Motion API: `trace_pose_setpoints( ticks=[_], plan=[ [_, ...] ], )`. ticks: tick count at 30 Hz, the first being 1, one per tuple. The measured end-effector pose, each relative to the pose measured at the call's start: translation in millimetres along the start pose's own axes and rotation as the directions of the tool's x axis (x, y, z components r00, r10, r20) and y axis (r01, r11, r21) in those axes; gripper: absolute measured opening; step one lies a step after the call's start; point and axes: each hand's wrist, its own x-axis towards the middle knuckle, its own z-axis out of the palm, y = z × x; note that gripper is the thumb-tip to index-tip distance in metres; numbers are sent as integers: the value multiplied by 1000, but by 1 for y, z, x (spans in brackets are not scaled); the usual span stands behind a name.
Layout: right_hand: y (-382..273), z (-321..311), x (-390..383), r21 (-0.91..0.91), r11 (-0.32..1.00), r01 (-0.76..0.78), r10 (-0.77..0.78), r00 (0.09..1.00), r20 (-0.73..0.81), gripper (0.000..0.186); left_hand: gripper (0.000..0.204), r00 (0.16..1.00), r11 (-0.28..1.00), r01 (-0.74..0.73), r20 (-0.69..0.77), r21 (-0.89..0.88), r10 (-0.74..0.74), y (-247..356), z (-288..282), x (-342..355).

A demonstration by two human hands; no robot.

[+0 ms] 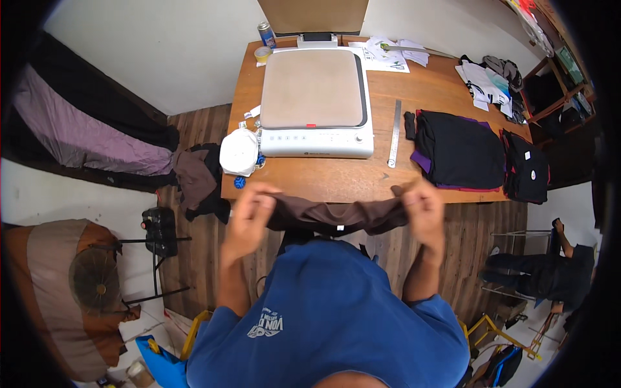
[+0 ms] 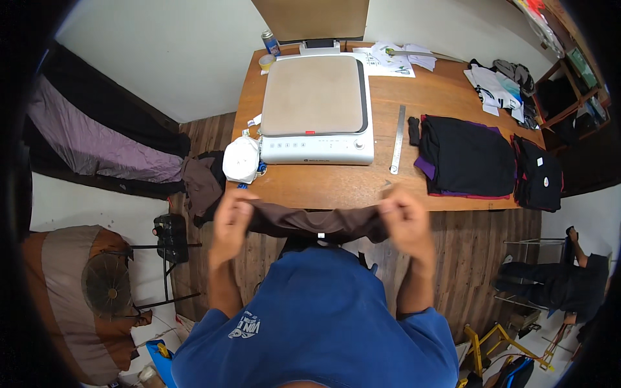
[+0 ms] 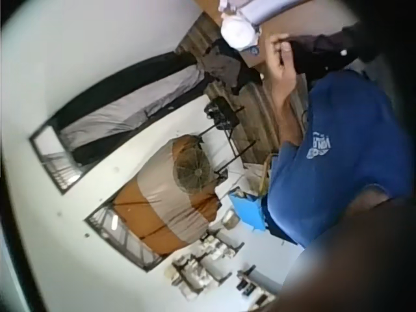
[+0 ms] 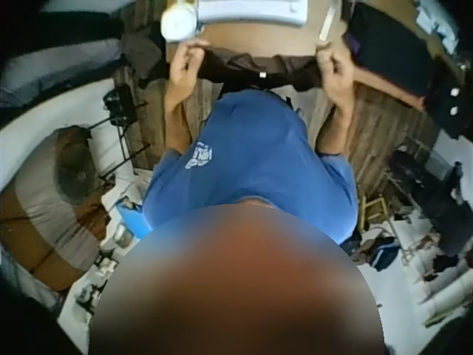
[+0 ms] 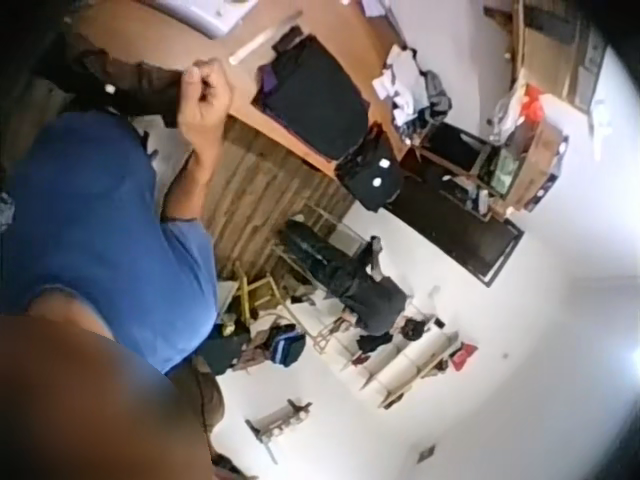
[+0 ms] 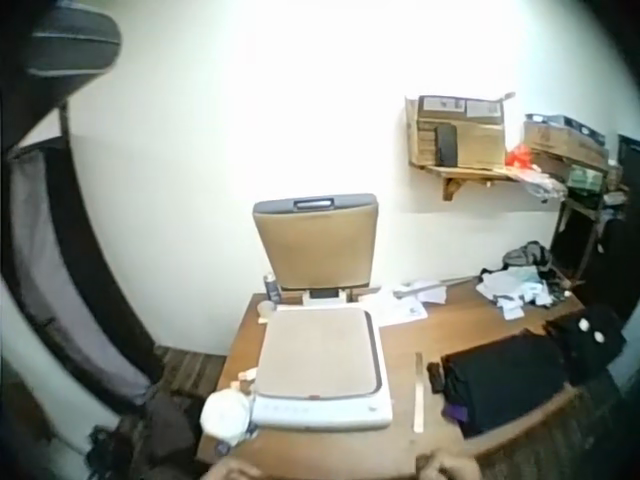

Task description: Align a heat transfer design on a t-shirt using a ruler, use a heat press, and weed additional transfer designs.

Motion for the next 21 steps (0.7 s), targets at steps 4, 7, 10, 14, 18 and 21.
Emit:
trace_pose_setpoints(
  ticks=[4,7,10,14,18,21],
  plan=[
    [24,66,1,-17,995,-103,101,912,397,22,39,906,959,-139,360,-246,224,-66,65,8],
    [42,90,11,21,984,-176,151,895,419,21,39,925,984,-147,339,-100,172,-124,91,-4],
    [116,97,41,-3,954,-300,290,918,270,19,36,916,997,79,394,20,-80,-122,85,-22],
    [222,99,112,-571,816,86,47,976,214,32,24,926,999,15,377,45,-31,-120,87,-18],
    [239,104,109,-872,477,110,336,894,296,76,23,902,993,80,418,89,-110,-113,92,-52],
    [258,96,107,-886,450,110,341,896,285,82,24,930,995,93,354,35,-100,-115,89,-54]
  ],
)
